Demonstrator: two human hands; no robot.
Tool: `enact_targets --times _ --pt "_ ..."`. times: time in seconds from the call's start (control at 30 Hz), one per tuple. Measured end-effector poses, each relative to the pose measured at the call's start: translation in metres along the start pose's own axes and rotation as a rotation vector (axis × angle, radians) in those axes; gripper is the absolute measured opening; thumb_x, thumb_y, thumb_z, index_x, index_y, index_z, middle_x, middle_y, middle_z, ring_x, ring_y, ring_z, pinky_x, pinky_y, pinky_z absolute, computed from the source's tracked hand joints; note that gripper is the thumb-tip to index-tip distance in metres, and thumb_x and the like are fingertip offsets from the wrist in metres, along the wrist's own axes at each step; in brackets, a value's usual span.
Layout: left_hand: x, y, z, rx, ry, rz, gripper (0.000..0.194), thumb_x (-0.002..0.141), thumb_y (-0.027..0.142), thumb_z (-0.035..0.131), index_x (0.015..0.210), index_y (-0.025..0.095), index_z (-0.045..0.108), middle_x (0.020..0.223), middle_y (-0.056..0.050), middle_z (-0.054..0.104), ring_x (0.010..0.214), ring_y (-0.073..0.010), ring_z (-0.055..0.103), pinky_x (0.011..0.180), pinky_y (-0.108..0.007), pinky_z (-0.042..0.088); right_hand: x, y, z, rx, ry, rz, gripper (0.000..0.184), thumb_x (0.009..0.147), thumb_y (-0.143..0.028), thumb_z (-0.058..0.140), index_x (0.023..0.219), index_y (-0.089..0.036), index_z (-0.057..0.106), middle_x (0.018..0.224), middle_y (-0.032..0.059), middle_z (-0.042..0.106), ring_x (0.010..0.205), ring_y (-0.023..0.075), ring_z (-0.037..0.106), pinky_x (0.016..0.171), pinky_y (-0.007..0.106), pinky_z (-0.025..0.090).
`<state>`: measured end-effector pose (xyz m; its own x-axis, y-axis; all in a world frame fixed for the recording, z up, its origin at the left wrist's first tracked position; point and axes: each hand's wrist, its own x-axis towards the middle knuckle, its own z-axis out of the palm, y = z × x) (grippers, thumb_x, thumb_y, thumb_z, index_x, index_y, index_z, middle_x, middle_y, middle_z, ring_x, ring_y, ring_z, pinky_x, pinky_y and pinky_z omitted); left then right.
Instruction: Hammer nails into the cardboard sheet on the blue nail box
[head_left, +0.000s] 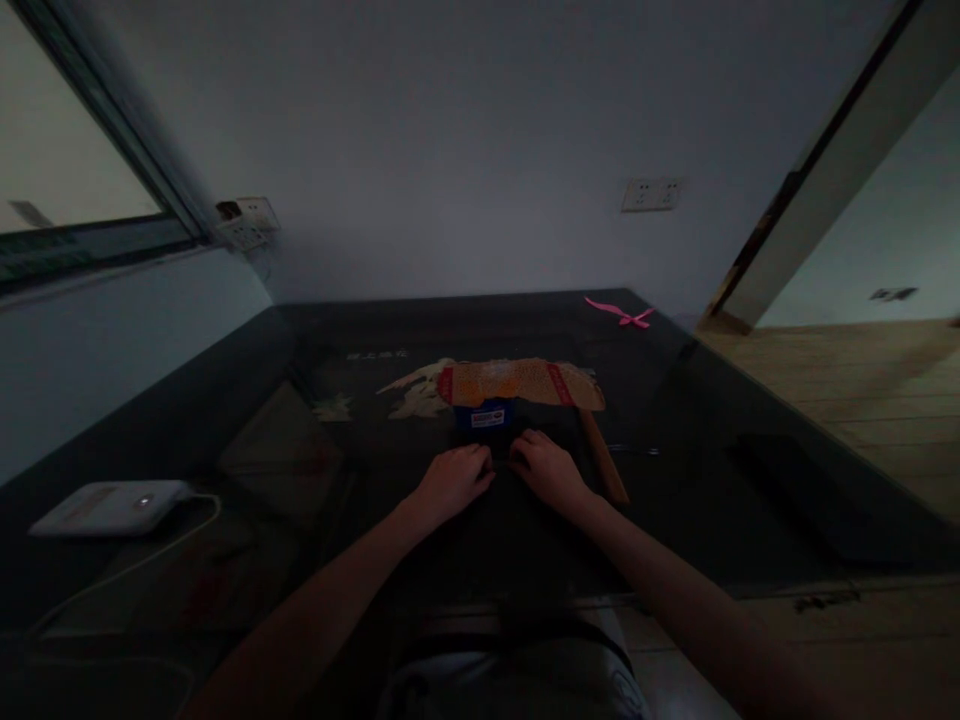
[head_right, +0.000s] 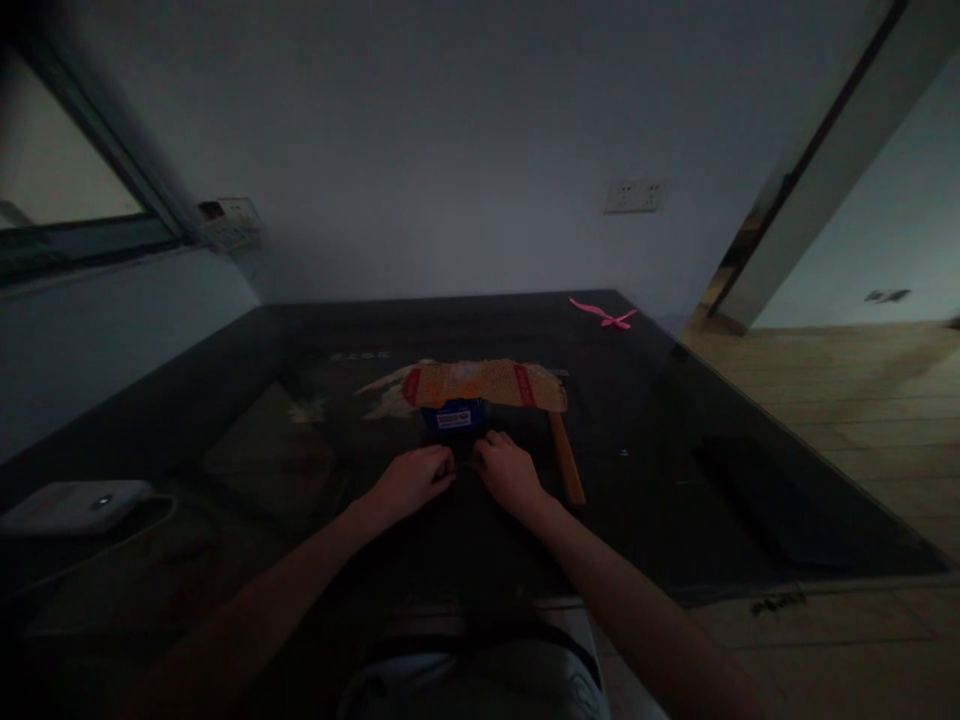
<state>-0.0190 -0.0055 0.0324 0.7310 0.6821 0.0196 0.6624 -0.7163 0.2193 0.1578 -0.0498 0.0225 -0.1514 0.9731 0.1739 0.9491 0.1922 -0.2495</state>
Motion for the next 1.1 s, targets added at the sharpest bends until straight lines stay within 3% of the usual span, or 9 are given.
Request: enact_targets --times 0.4,0.63,0.83,1.1 --pt "0.0011 -0.0034 -0.0037 0.047 -0.012 -0.001 0.01 0.083 0.022 0.045 0.087 0.019 0.054 0.087 -0.003 0.059 0.078 -0.015 0.056 0.065 -0.024 0.042 -0.0013 0.0033 -0.0032 -0.05 0.003 0.042 0.007 0.084 -0.022 0.053 0.088 -0.02 0.058 0.095 0.0071 0.06 0.091 0.0202 0.054 0.073 0.029 0.043" --pt "0.0044 -0.0039 -0.001 0.041 0.066 0.076 0.008 0.084 0.021 0.048 0.086 0.02 0.055 0.087 -0.003 0.059 0.082 -0.0151 0.055 0.07 -0.025 0.041 -0.0008 0.0016 -0.0035 -0.043 0.013 0.006 0.009 0.084 -0.019 0.051 0.087 -0.021 0.059 0.093 0.0069 0.06 0.088 0.0204 0.055 0.071 0.03 0.044" --pt "0.0073 -0.009 0.0006 0.022 0.129 0.078 0.008 0.084 0.023 0.049 0.088 0.02 0.056 0.088 -0.002 0.058 0.084 -0.0152 0.054 0.071 -0.026 0.041 -0.0024 0.0024 -0.0033 0.005 0.035 -0.013 0.014 0.083 -0.021 0.053 0.096 -0.022 0.059 0.101 0.0074 0.057 0.096 0.0211 0.051 0.079 0.032 0.043" --pt "0.0061 -0.0076 0.004 0.025 0.106 0.082 0.007 0.083 0.021 0.05 0.086 0.019 0.056 0.087 -0.002 0.059 0.082 -0.0149 0.055 0.071 -0.025 0.041 -0.0008 0.008 0.0008 0.002 0.061 -0.05 0.028 0.083 -0.021 0.054 0.11 -0.021 0.061 0.112 0.0096 0.059 0.102 0.0244 0.049 0.086 0.04 0.041"
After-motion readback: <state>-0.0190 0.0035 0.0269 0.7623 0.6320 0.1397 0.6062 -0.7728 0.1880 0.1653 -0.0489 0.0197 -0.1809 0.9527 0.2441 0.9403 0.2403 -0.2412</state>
